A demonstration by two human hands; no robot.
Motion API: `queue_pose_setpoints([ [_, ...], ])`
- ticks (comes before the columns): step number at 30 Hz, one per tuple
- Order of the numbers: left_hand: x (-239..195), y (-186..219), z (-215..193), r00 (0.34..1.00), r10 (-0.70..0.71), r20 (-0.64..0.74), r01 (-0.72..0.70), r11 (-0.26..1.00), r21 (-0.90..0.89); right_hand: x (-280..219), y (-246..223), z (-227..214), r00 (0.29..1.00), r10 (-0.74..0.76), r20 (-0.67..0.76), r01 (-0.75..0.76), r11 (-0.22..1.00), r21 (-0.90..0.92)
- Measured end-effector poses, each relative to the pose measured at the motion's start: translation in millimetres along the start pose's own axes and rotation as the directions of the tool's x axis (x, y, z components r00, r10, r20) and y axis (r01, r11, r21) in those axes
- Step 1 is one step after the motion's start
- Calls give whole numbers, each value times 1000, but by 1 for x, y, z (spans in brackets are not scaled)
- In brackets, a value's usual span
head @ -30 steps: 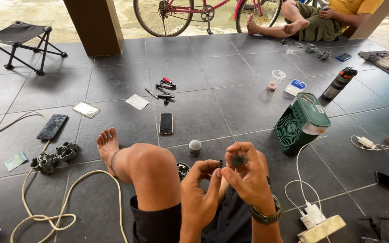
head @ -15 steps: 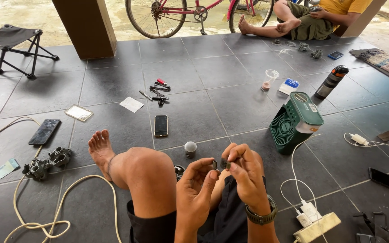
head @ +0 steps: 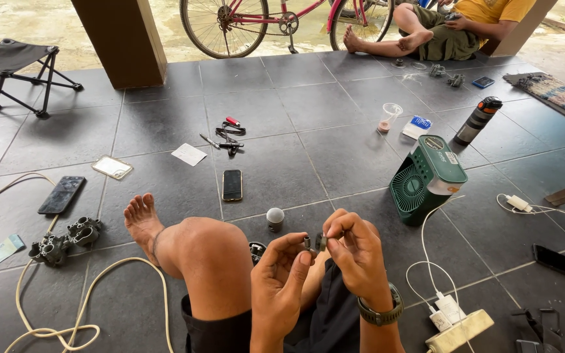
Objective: The person sits on the floor and assembles small mechanical components. They use a yellow-handled screwdriver to tighten screws on a metal part held in their left hand, occasionally adjusting the piece to access different areas.
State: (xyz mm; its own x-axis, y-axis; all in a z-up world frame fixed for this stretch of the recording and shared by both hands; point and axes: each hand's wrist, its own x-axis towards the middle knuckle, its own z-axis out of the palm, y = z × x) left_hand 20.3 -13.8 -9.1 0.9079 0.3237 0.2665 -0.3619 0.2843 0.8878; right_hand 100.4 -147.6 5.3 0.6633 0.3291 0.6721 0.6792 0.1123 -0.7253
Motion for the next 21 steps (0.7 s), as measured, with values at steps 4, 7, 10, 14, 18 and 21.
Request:
queue_pose_setpoints([
  [4,0,-4,0,999,41,36,-42,999,16,-2,-3,2,1000,-18,19,16,998,60],
  [7,0,-2,0,999,36,28,-36,999,-20,0,-1,2,1000,-17,16,17,1000,4],
  [10,0,-4,-2,999,36,32,-37,999,2,-2,-2,1,1000,-16,19,15,1000,26],
  [14,-1,0,-1,998,49,46,-49,999,1,-3,1,2,1000,-7,9,7,1000,17],
  [18,0,-2,-4,998,55,29,-57,997,53,-8,-3,4,1000,14,-17,-13,997,71],
  [21,0,1,-2,995,82,49,-84,995,48,-6,-3,5,1000,-13,-1,13,999,52],
])
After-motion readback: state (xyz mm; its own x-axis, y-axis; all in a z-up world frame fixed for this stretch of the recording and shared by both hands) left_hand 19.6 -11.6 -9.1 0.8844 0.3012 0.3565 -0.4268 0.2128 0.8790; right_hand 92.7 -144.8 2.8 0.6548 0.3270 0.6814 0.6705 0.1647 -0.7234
